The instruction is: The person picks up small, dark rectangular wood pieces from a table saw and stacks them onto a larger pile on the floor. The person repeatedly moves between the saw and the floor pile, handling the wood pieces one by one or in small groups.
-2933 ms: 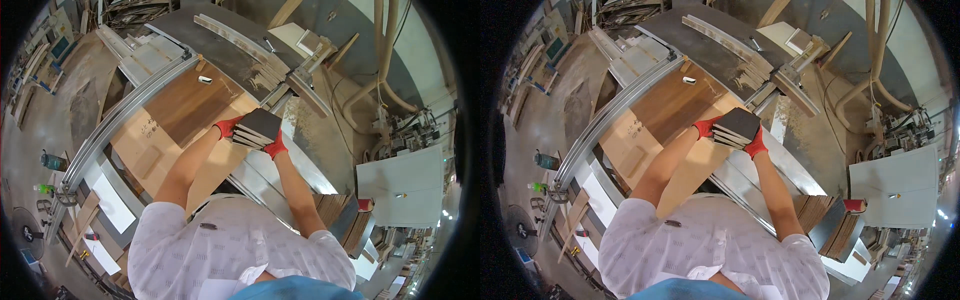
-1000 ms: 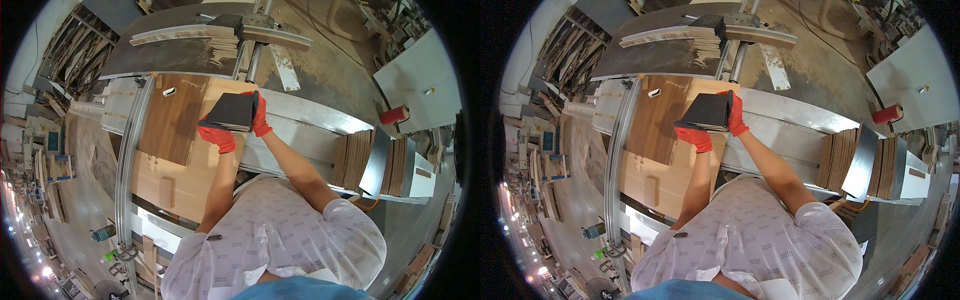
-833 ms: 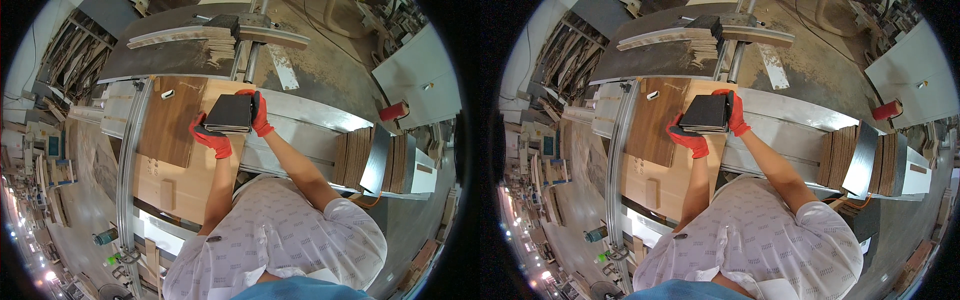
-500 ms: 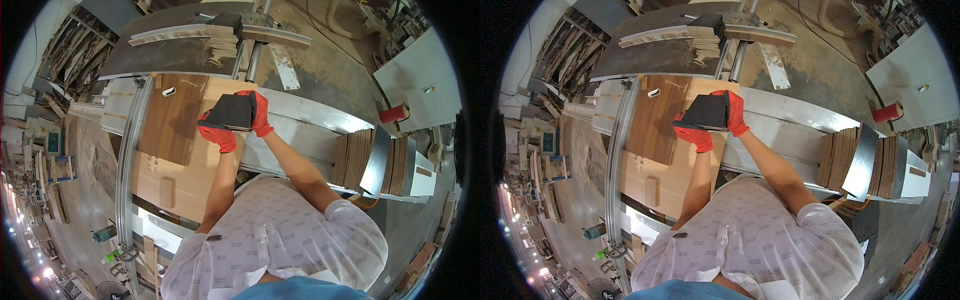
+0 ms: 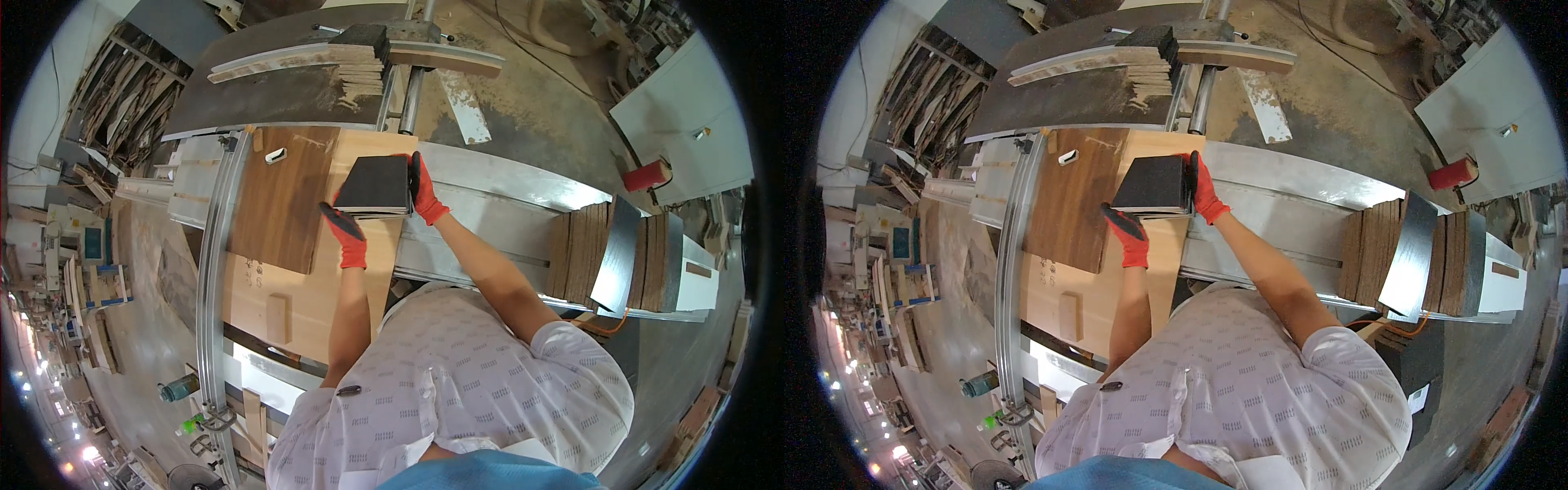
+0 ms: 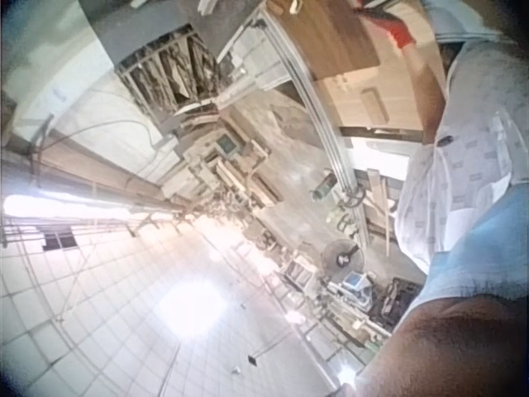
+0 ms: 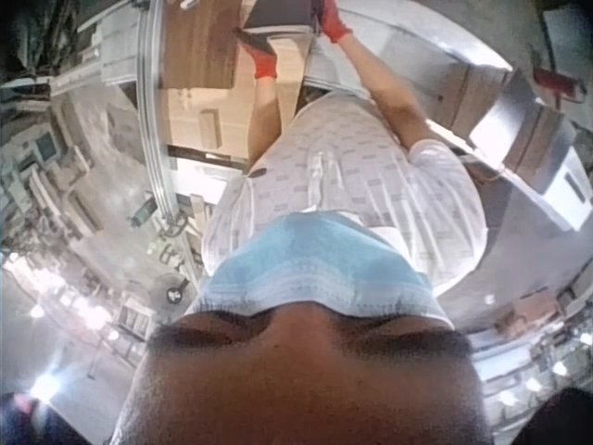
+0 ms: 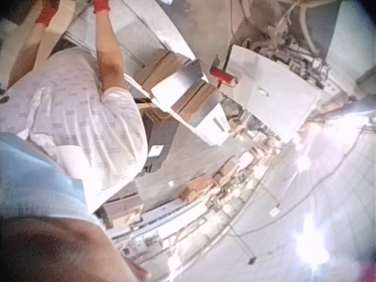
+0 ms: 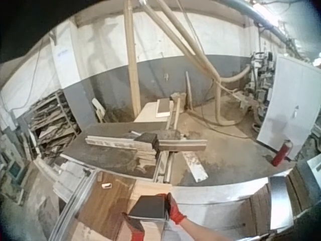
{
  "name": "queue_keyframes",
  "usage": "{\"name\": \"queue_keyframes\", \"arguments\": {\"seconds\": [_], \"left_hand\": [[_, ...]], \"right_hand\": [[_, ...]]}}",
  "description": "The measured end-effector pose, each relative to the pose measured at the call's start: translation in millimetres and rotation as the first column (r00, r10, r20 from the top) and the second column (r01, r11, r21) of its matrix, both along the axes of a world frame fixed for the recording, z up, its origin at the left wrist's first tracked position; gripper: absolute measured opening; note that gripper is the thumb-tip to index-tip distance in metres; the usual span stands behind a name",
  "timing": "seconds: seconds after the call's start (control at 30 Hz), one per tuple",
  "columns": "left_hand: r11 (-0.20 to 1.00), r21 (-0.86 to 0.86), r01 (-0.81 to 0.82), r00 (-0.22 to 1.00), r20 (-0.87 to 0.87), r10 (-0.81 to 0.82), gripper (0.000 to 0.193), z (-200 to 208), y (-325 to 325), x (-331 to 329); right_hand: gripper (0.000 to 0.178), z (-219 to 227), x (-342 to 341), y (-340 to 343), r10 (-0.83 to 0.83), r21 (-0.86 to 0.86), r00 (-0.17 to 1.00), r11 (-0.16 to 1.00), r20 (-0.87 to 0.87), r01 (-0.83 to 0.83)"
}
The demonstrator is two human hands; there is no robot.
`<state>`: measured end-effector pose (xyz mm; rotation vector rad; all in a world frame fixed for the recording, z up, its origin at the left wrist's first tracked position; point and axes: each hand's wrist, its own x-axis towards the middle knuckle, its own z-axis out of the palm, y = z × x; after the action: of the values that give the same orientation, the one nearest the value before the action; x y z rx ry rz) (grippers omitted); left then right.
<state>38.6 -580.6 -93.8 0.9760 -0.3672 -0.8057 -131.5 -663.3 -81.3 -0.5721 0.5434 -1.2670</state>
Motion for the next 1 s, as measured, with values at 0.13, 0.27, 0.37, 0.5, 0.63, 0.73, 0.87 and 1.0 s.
{"name": "queue_keyframes", "arguments": {"seconds": [0.13,0.27,0.37,0.5,0.63,0.73,0.87,1.0], "left_hand": [[0.966,-0.059,-0.251,0.968,-0.032,0.249,0.047,-15.3,-7.9,-44.0],[0.967,-0.094,-0.236,0.922,0.294,0.253,0.038,12.3,-3.4,-58.6],[0.974,-0.041,-0.223,0.896,0.384,0.222,0.032,10.6,-2.6,-59.2],[0.902,-0.130,-0.412,0.724,0.554,0.410,0.045,-10.0,-6.2,-50.3],[0.986,-0.025,-0.167,0.986,0.010,0.168,0.056,6.5,6.9,-41.7],[1.000,0.017,-0.008,0.997,-0.083,0.010,0.054,-9.6,19.0,-18.7],[0.986,0.072,0.148,0.983,0.101,-0.155,0.037,-51.7,40.6,15.2],[0.740,0.615,0.272,0.445,0.601,-0.664,0.030,-26.2,43.5,41.9]], "right_hand": [[0.046,-38.6,6.4,-9.4,-0.109,0.095,0.986,0.991,0.123,0.097],[0.046,-35.9,4.1,-6.9,-0.105,0.160,0.992,0.983,0.074,0.092],[0.046,-40.7,8.2,-10.5,-0.265,0.109,0.963,0.957,-0.059,0.270],[0.047,-29.6,14.4,-7.6,-0.264,-0.006,0.935,0.963,-0.237,0.271],[0.045,-55.2,-15.2,-15.9,-0.159,0.009,0.962,0.986,-0.222,0.165],[0.043,-42.1,-22.4,2.9,-0.078,0.159,0.983,0.982,-0.167,0.105],[0.036,-34.2,-46.4,31.0,-0.003,-0.041,0.721,0.999,-0.693,-0.035],[0.047,-21.7,-76.4,45.4,0.043,-0.076,0.234,0.875,-0.971,-0.477]]}}
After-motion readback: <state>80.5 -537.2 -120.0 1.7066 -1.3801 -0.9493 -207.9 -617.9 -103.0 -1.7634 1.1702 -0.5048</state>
